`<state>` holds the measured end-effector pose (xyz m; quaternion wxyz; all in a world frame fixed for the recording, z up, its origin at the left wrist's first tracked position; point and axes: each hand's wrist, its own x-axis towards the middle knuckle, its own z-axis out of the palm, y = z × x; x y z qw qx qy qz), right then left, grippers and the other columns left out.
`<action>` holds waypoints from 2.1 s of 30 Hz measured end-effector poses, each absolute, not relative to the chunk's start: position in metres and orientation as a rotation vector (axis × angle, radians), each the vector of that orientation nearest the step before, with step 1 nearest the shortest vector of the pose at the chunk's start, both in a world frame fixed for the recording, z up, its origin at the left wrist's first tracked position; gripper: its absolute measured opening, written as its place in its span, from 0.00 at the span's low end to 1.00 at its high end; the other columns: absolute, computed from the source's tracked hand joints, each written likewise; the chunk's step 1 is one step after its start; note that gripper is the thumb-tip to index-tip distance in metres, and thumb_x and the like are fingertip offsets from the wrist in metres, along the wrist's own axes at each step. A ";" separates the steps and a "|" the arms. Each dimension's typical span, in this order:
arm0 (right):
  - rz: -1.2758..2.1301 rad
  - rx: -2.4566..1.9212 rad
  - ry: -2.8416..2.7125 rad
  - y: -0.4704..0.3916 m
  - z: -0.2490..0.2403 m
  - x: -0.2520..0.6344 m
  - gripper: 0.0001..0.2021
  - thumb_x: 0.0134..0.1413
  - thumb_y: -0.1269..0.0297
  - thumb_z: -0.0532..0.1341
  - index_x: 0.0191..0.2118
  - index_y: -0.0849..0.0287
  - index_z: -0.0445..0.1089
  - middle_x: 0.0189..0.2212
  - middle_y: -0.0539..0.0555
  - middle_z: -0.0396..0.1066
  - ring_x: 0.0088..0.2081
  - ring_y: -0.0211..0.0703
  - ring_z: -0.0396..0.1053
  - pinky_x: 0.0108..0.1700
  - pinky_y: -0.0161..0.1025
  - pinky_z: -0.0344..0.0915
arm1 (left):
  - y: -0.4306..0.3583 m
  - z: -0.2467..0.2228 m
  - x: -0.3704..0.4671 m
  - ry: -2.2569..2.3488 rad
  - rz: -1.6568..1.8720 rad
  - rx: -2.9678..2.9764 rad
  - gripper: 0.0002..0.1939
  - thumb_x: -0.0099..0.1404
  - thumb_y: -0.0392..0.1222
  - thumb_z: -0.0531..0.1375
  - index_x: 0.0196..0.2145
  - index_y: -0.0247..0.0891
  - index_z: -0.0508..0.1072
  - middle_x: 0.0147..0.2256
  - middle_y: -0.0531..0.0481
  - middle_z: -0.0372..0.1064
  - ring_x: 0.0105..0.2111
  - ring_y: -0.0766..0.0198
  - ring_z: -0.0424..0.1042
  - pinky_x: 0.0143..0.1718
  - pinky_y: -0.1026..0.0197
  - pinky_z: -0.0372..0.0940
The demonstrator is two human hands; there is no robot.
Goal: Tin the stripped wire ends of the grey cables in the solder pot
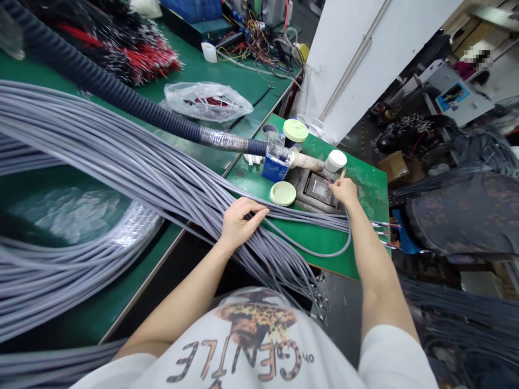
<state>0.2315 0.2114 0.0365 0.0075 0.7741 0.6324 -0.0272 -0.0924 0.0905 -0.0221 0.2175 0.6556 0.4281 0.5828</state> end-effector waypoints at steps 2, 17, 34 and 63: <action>-0.076 2.411 1.943 0.215 0.032 0.231 0.13 0.49 0.58 0.59 0.26 0.62 0.75 0.26 0.56 0.73 0.30 0.42 0.68 0.29 0.35 0.55 | 0.091 -0.022 -0.092 1.190 1.610 1.816 0.05 0.61 0.42 0.62 0.30 0.40 0.75 0.29 0.50 0.74 0.30 0.63 0.70 0.35 0.58 0.63; -0.089 2.332 1.888 0.225 0.020 0.231 0.14 0.49 0.57 0.58 0.30 0.61 0.77 0.34 0.62 0.75 0.38 0.49 0.72 0.36 0.37 0.60 | 0.093 -0.022 -0.091 1.205 1.602 1.836 0.04 0.61 0.40 0.63 0.29 0.40 0.75 0.28 0.51 0.74 0.30 0.63 0.70 0.35 0.58 0.63; -0.352 2.455 2.255 0.176 0.067 0.220 0.17 0.49 0.54 0.58 0.18 0.60 0.61 0.16 0.47 0.56 0.22 0.35 0.55 0.26 0.35 0.49 | 0.093 -0.022 -0.090 1.204 1.600 1.839 0.05 0.61 0.41 0.63 0.29 0.39 0.75 0.28 0.50 0.75 0.30 0.63 0.70 0.35 0.58 0.64; -1.965 2.272 2.490 0.020 0.115 0.142 0.13 0.56 0.59 0.61 0.45 0.57 0.70 0.20 0.47 0.68 0.21 0.35 0.62 0.25 0.33 0.59 | 0.051 0.041 0.009 0.589 1.675 1.019 0.08 0.58 0.48 0.65 0.31 0.41 0.76 0.27 0.53 0.68 0.27 0.68 0.67 0.31 0.62 0.64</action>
